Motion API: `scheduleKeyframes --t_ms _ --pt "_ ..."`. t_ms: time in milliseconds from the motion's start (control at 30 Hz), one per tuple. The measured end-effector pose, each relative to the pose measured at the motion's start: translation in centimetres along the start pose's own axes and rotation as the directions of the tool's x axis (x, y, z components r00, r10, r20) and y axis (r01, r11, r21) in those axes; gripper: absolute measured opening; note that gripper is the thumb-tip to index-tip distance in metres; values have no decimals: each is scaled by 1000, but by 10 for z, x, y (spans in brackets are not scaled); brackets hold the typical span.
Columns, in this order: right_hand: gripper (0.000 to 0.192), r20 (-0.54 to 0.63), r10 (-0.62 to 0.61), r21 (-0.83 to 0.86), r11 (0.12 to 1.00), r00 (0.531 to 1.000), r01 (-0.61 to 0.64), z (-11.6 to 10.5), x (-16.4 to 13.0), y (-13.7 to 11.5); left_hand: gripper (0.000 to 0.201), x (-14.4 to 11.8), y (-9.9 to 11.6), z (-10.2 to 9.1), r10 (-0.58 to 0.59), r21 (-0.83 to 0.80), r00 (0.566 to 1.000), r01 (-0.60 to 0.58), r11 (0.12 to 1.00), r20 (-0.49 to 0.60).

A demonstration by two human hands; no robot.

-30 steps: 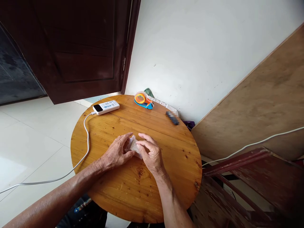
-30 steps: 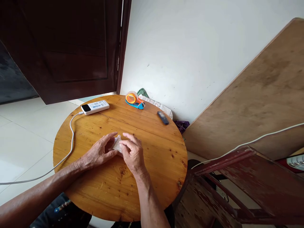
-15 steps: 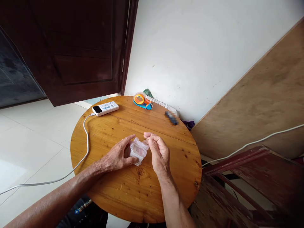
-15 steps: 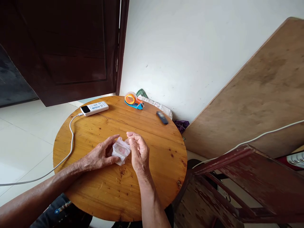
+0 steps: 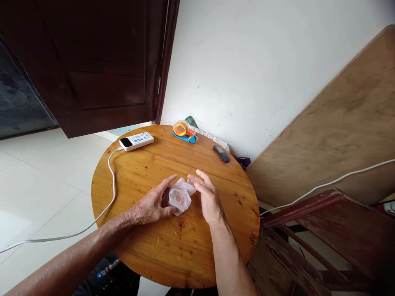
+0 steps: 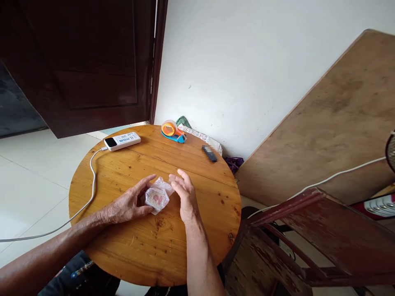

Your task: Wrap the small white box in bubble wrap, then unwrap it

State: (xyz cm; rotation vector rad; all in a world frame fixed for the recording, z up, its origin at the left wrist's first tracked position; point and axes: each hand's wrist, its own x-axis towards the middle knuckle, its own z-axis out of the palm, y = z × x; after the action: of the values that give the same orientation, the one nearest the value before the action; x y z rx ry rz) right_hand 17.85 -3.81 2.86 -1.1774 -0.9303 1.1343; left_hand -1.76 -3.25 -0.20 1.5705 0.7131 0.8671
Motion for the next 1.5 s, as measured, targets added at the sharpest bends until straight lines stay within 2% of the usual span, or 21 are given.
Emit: scheduleKeyframes --t_ms 67,167,267,400,500,600,667,733,800,867,967,1067,1133,1167,1233,1300,1400,1500 --pt "57 82 25 5 1000 996 -26 0 -1 -2 95 1 -1 1 -18 -95 1000 16 995 -23" --pt "47 111 33 -47 999 993 -28 3 -1 1 95 2 -1 2 -34 -140 998 25 990 -62" --pt "29 85 -8 -168 986 996 22 7 0 9 95 1 1 2 -5 -86 998 0 996 -61" --pt "27 -8 -97 -208 974 995 93 9 2 14 92 -2 8 -2 12 -45 999 -13 999 -37" --pt "28 -59 -108 -170 981 992 96 10 5 12 79 -3 12 -6 8 -136 1000 -9 991 -7" --pt "33 -85 -111 -161 982 990 96 12 12 9 55 -2 14 -10 -1 -231 1000 -3 973 -16" --pt "37 -77 -116 -189 977 990 100 12 19 6 42 0 14 -11 -68 -268 997 54 962 -42" --pt "40 -81 -144 -266 957 986 117 11 25 3 38 2 13 -11 -159 -299 986 135 945 -57" --pt "43 -120 -225 -401 902 967 160 8 25 -3 42 3 12 -11 -223 -329 972 189 925 -69" --pt "44 -148 -324 -558 807 934 192 7 16 -11 50 4 13 -11 -249 -360 965 204 910 -83" --pt "42 -36 -357 -736 642 934 217 15 -7 -18 60 4 15 -10 -261 -396 960 202 896 -102" --pt "48 67 -352 -844 479 934 241 27 -21 -12 60 2 16 -10 -244 -401 962 177 899 -123" --pt "43 58 -366 -862 452 929 232 30 -19 -4 56 2 13 -10 -217 -423 968 146 894 -125" --pt "34 47 -363 -852 471 931 227 28 -16 0 54 2 11 -10 -202 -446 971 127 886 -125" --pt "17 26 -329 -795 566 944 218 20 -7 4 51 3 8 -10 -177 -498 975 89 862 -133" --pt "18 -23 -265 -666 723 964 183 9 -1 3 50 6 7 -12 -185 -552 967 60 832 -173" --pt "24 -102 -113 -353 933 988 70 -3 2 1 49 11 10 -14 -212 -623 948 18 782 -239" --pt "26 -114 18 -164 986 993 -36 -7 0 3 49 14 13 -15 -233 -676 947 25 737 -219"
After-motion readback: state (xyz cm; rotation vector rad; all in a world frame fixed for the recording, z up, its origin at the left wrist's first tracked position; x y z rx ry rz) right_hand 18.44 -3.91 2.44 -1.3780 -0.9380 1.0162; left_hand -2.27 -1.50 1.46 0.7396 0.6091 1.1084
